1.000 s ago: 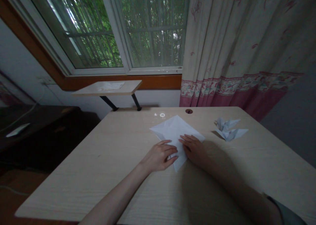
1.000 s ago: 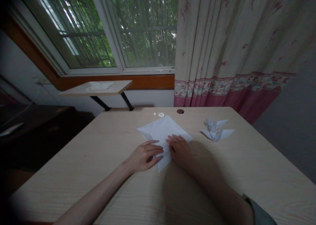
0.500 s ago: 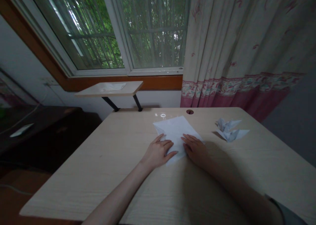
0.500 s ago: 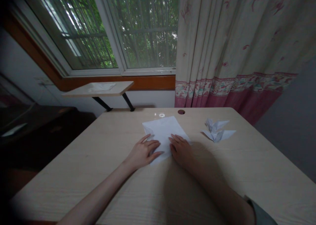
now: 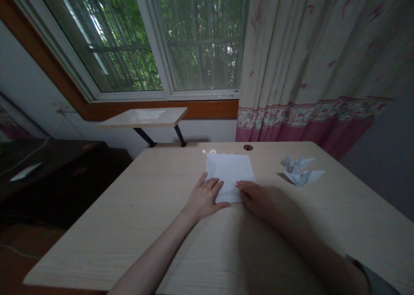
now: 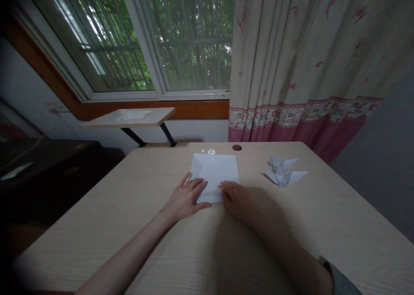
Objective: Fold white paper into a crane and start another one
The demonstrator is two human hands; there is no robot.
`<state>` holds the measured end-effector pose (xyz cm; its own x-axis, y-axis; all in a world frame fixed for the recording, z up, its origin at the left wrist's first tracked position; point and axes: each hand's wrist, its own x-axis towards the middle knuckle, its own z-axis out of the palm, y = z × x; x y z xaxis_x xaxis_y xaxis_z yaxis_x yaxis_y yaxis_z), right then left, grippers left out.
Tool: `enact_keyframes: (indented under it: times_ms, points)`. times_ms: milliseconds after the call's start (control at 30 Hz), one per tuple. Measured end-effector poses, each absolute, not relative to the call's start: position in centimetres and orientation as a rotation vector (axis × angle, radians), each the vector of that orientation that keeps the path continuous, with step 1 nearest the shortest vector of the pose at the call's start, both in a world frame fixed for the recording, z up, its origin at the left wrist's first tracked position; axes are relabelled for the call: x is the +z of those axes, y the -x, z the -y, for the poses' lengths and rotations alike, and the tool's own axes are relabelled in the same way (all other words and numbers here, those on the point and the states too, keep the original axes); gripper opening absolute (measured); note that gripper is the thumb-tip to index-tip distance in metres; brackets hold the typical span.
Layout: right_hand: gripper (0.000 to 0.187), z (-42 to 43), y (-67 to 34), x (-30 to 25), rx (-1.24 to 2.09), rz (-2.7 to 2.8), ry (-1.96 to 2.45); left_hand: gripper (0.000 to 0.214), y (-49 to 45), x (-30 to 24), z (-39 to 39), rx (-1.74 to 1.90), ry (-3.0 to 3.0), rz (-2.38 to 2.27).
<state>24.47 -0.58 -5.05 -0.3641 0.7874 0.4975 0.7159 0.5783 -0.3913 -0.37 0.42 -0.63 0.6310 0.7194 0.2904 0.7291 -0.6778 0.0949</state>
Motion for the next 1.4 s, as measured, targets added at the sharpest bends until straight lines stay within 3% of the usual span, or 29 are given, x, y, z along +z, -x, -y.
enact_keyframes:
  times_ms: [700, 967, 1400]
  points:
    - [0.040, 1.0, -25.1, -3.9, 0.067, 2.544, 1.186, 0.027, 0.0, -1.0, -0.3, -0.579, 2.883, 0.973]
    - [0.040, 0.9, -25.3, -3.7, 0.093, 2.549, 1.187, 0.025, -0.2, -1.4, -0.4, -0.586, 2.826, 0.898]
    - [0.034, 0.3, -26.5, -2.7, 0.422, 2.421, 1.224, 0.025, -0.5, -1.0, -0.2, -0.573, 2.781, 0.927]
